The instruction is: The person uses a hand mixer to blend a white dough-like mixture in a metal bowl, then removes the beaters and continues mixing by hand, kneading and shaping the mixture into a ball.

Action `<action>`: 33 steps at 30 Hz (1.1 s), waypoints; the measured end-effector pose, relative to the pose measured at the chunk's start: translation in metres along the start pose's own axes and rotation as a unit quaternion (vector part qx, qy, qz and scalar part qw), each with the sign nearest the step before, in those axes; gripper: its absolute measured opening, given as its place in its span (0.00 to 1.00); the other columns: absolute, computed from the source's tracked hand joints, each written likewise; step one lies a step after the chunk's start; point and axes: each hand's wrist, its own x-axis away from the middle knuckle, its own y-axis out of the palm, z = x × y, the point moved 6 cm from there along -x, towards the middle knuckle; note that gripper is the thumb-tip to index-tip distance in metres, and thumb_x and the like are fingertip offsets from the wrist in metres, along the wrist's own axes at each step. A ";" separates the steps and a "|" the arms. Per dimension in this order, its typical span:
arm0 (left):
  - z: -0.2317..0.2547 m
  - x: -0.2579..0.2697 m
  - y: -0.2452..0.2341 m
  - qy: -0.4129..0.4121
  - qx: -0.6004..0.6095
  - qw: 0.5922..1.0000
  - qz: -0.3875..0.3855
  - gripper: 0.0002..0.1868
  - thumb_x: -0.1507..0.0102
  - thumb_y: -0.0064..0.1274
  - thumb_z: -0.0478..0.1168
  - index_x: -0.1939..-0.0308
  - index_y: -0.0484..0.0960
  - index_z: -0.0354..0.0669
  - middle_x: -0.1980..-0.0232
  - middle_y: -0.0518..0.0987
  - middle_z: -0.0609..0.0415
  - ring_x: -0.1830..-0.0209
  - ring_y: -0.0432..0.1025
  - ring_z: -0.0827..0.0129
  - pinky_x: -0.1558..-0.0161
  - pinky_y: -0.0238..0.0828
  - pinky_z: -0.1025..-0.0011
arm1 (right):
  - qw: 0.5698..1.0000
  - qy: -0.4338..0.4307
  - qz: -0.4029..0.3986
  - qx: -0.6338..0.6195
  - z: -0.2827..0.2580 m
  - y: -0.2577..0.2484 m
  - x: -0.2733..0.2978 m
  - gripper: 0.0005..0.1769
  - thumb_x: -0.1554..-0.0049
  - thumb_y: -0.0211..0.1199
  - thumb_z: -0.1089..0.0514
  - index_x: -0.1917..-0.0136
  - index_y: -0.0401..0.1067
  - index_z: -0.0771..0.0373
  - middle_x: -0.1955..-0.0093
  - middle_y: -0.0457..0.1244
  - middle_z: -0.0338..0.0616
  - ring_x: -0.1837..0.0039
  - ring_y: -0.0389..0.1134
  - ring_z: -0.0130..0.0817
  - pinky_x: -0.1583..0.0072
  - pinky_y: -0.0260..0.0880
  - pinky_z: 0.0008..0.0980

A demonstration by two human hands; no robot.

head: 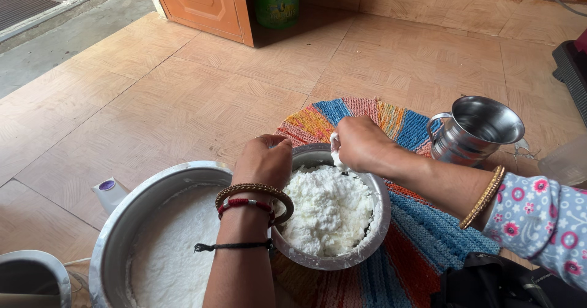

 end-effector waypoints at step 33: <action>-0.011 -0.002 -0.019 0.004 0.021 0.999 0.029 0.20 0.37 0.50 0.48 0.44 0.85 0.48 0.48 0.85 0.40 0.45 0.80 0.57 0.41 0.72 0.64 | 0.974 0.013 -0.020 -0.224 -0.030 0.009 0.014 0.05 0.46 0.66 0.60 0.56 0.79 0.62 0.59 0.72 0.45 0.58 0.74 0.30 0.55 0.75 0.33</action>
